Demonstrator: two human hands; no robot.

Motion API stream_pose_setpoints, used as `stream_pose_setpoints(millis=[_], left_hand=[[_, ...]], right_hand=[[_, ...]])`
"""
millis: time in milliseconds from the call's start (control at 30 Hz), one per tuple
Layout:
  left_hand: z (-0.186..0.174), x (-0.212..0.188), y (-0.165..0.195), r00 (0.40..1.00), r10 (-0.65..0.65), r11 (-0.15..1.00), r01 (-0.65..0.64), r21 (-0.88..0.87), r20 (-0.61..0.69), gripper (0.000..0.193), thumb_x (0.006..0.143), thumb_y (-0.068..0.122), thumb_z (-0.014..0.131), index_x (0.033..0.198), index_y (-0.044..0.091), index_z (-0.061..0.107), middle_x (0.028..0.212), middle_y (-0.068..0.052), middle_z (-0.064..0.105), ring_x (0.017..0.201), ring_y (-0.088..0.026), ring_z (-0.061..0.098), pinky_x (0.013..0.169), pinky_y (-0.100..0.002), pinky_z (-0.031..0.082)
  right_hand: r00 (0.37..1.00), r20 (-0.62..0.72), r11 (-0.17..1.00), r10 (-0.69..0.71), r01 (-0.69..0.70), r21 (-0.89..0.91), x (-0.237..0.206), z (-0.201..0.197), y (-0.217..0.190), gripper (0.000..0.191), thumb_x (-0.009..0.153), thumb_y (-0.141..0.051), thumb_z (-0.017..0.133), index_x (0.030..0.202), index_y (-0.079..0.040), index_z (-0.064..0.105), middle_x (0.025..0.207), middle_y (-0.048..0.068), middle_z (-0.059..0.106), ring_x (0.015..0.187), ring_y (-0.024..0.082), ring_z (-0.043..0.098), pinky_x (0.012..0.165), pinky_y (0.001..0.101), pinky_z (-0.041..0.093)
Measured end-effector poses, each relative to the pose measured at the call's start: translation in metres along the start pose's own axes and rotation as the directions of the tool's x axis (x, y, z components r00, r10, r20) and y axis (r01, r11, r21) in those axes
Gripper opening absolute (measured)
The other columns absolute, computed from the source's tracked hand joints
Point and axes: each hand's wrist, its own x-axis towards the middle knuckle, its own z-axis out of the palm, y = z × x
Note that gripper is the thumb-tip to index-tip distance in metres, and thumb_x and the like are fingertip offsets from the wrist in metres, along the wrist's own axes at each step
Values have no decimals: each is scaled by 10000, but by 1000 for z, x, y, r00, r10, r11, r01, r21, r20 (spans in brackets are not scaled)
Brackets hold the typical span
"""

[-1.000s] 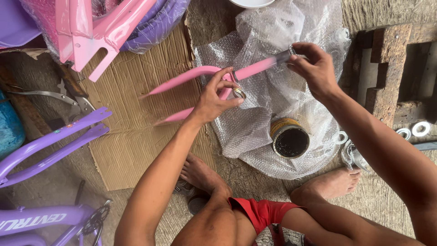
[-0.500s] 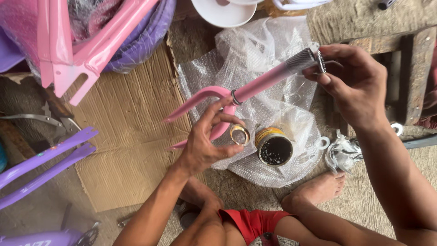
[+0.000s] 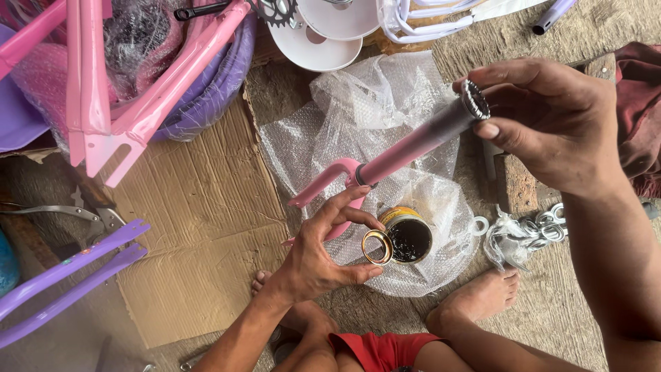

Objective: The person wraps a purple bicycle fork with clear tape, then switches to a pink fork. They apply grease to metal rings and slide them onto the pink fork's steerer tube.

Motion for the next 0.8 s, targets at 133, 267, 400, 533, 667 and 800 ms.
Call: stream_pose_setpoints(millis=[133,267,400,533,667,800], left_hand=[[2,-1,1,1000,-3,1000,3,-12,19,1043,740,312,932,1612,159,379,1253,-21,743,1326,-189,671,1268,-540,438],[2,-5,1,999,-39,999,40,-28,27,1050,730,313,931,1606,154,374,1256,-23,744,1336,-192,663,1242,-553,444],[1,-8,-1,999,-37,999,37,-17,24,1042,738,310,927,1608,153,376,1239,-21,756,1315,-192,685,1236,-549,455],[1,-10,-4,1000,-24,1000,24,1,13,1043,732,309,930,1604,156,379,1241,-21,759,1315,-194,688,1230,-553,465],[2,-10,-3,1000,14,1000,-14,26,10,1052,725,300,939,1603,161,376,1240,-25,754,1318,-196,686,1235,-565,455],[3,-10,5,1000,-11,1000,11,6,17,1047,722,293,930,1604,171,380,1261,-23,745,1305,-195,694,1214,-565,470]], right_hand=[[996,87,994,-26,35,-104,4,-4,-13,465,884,-78,748,1299,58,587,1204,122,703,1113,152,711,1023,315,614],[997,72,981,29,-14,-193,-1,-2,-18,473,853,-29,757,1280,82,589,1249,167,682,1125,187,699,1010,332,607],[998,50,999,31,-32,6,-5,1,-6,476,869,-64,769,1295,50,593,1238,137,694,1118,168,712,1030,323,611],[996,85,1000,1,-3,23,-13,2,7,460,921,-40,772,1342,53,612,1286,185,687,1174,206,705,1072,350,603],[990,114,986,-89,71,151,-14,9,24,425,944,-51,780,1341,-8,633,1307,169,691,1216,219,711,1089,378,625],[985,136,973,-105,73,218,-21,25,33,533,949,-62,783,1435,-55,563,1426,136,608,1308,233,662,1120,387,606]])
